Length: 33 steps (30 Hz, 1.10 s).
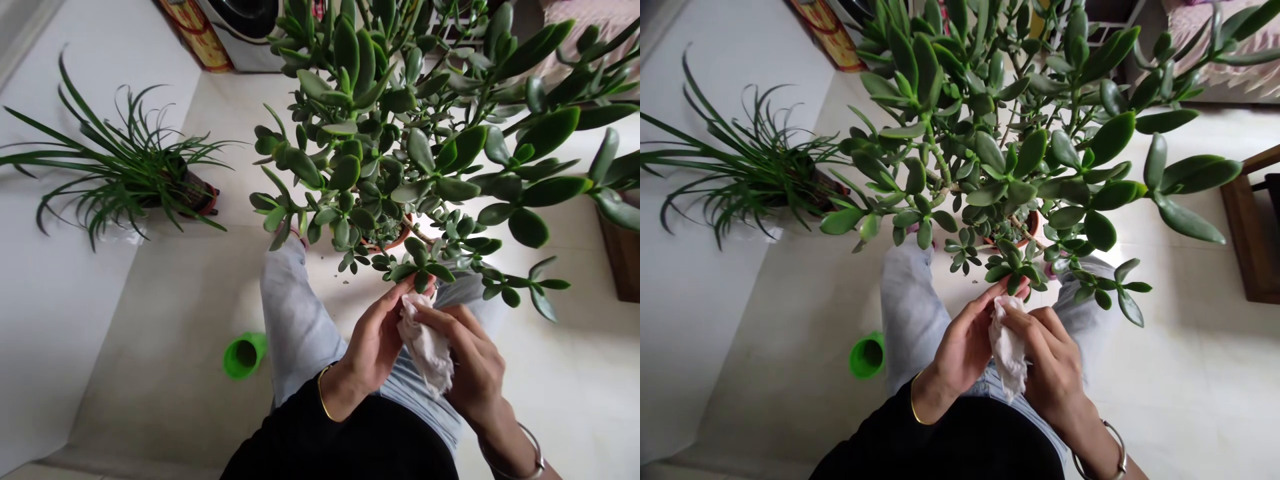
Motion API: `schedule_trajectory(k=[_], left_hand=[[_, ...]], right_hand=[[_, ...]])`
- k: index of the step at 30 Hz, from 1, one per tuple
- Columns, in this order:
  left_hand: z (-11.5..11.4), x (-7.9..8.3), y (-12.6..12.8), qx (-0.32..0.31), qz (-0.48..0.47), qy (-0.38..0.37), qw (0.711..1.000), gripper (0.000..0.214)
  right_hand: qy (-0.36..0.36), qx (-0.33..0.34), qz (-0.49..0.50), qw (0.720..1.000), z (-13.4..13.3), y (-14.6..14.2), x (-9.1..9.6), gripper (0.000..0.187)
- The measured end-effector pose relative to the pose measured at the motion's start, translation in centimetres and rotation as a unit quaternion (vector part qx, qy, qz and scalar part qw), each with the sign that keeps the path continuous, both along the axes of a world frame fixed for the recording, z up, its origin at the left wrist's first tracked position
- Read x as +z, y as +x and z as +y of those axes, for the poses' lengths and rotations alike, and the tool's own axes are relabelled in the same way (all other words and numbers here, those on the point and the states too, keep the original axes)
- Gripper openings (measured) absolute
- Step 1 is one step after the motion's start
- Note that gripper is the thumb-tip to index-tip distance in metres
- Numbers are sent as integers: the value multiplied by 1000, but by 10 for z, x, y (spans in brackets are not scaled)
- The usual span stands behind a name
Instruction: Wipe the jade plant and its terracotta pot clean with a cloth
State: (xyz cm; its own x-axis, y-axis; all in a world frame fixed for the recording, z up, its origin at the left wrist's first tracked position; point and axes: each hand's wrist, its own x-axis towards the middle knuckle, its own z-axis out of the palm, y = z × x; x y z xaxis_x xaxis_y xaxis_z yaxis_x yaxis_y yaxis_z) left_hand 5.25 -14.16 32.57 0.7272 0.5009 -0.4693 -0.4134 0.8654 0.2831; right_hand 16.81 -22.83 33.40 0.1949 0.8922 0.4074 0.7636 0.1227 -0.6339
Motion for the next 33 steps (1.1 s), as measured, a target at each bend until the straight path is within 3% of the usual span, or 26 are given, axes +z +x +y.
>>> schedule_trajectory(k=[3, 7, 10, 13, 17, 19, 22, 27, 30, 33], left_hand=[[-1, -3, -3, -4, 21, 60, 998, 41], [-4, -11, -10, -21, 63, 186, 980, 47], [-6, -14, -15, -35, 126, 295, 947, 52], [-4, -14, -17, -39, 210, 428, 878, 47], [2, -14, -14, -16, 290, 613, 735, 42], [3, -13, -11, -7, 304, 668, 679, 42], [3, -13, -8, -3, 331, 704, 628, 43], [-3, -13, -6, -1, 372, 742, 557, 44], [-4, -13, -7, -24, 376, 752, 541, 48], [-4, -11, -8, -37, 382, 752, 536, 50]], right_hand=[[11, -87, 105, 991, -13, -4, -5, 30], [13, -267, 207, 941, -18, -9, -16, 25], [-33, -306, 275, 911, -15, -13, -23, 24], [-50, -296, 362, 882, -10, -19, -30, 29], [-44, -287, 477, 829, -5, -27, -37, 40], [-40, -285, 507, 813, -3, -29, -40, 46], [-36, -279, 508, 814, -5, -30, -47, 48], [-42, -252, 423, 869, -19, -28, -61, 34], [-48, -245, 396, 883, -22, -29, -62, 35], [-40, -253, 437, 862, -18, -34, -53, 39]])
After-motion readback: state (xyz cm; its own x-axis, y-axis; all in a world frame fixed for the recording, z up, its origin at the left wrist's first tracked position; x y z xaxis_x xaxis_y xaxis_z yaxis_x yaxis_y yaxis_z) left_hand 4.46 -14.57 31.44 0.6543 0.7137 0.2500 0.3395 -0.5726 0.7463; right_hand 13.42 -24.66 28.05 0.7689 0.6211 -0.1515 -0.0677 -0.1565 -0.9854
